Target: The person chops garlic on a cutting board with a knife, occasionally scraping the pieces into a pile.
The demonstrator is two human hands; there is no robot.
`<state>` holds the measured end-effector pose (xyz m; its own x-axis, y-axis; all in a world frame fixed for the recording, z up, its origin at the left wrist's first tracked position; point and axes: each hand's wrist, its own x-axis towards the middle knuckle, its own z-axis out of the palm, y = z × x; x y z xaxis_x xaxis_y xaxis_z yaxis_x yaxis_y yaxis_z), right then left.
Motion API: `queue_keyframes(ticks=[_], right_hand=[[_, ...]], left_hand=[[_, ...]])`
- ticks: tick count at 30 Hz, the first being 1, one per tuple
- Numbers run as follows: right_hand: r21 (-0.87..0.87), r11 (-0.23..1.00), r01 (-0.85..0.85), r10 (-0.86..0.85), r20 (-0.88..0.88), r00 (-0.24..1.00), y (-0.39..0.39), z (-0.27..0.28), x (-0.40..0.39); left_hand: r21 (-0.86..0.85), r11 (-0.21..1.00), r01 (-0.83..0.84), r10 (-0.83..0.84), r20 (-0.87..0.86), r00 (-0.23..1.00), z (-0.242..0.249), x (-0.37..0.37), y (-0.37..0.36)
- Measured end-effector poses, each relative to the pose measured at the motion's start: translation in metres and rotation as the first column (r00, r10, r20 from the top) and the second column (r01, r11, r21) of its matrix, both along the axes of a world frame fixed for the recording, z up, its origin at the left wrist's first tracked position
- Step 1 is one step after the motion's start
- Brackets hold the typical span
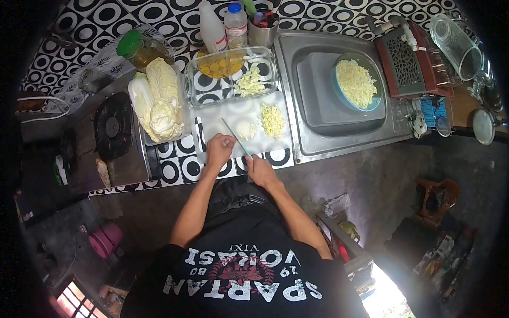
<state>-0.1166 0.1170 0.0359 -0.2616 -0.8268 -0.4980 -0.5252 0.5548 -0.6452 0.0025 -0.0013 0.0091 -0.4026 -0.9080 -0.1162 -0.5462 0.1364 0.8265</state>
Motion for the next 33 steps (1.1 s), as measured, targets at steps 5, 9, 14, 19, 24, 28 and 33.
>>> queue_keyframes(ticks=[5,9,14,19,24,28,33], right_hand=[[0.023,1.000,-0.009,0.012,-0.144,0.989,-0.011,0.002,0.013],[-0.044,0.999,0.005,-0.014,-0.199,0.980,-0.015,0.001,0.016],[-0.061,0.997,0.053,-0.060,-0.118,0.991,-0.003,-0.001,0.004],[-0.004,1.000,-0.018,0.018,-0.054,0.998,0.003,-0.002,0.012],[-0.013,0.995,0.096,-0.097,-0.088,0.991,0.002,-0.009,-0.004],[-0.021,0.968,0.249,-0.250,-0.115,0.962,0.001,-0.005,-0.028],[0.005,0.986,0.169,-0.169,0.002,0.986,0.004,0.015,-0.030]], left_hand=[[-0.039,0.999,0.027,-0.027,0.000,1.000,-0.002,0.000,-0.001],[-0.045,0.998,0.032,-0.031,0.024,0.999,-0.001,0.002,-0.002],[-0.018,0.997,0.074,-0.074,-0.002,0.997,0.004,0.006,0.003],[-0.077,0.995,-0.063,0.056,-0.079,0.995,0.022,0.015,0.004],[-0.043,0.991,-0.125,0.120,-0.115,0.986,0.023,0.030,-0.003],[-0.027,0.994,-0.110,0.109,-0.040,0.993,0.028,0.032,0.000],[-0.073,0.997,-0.040,0.039,-0.015,0.999,0.024,0.028,0.013]])
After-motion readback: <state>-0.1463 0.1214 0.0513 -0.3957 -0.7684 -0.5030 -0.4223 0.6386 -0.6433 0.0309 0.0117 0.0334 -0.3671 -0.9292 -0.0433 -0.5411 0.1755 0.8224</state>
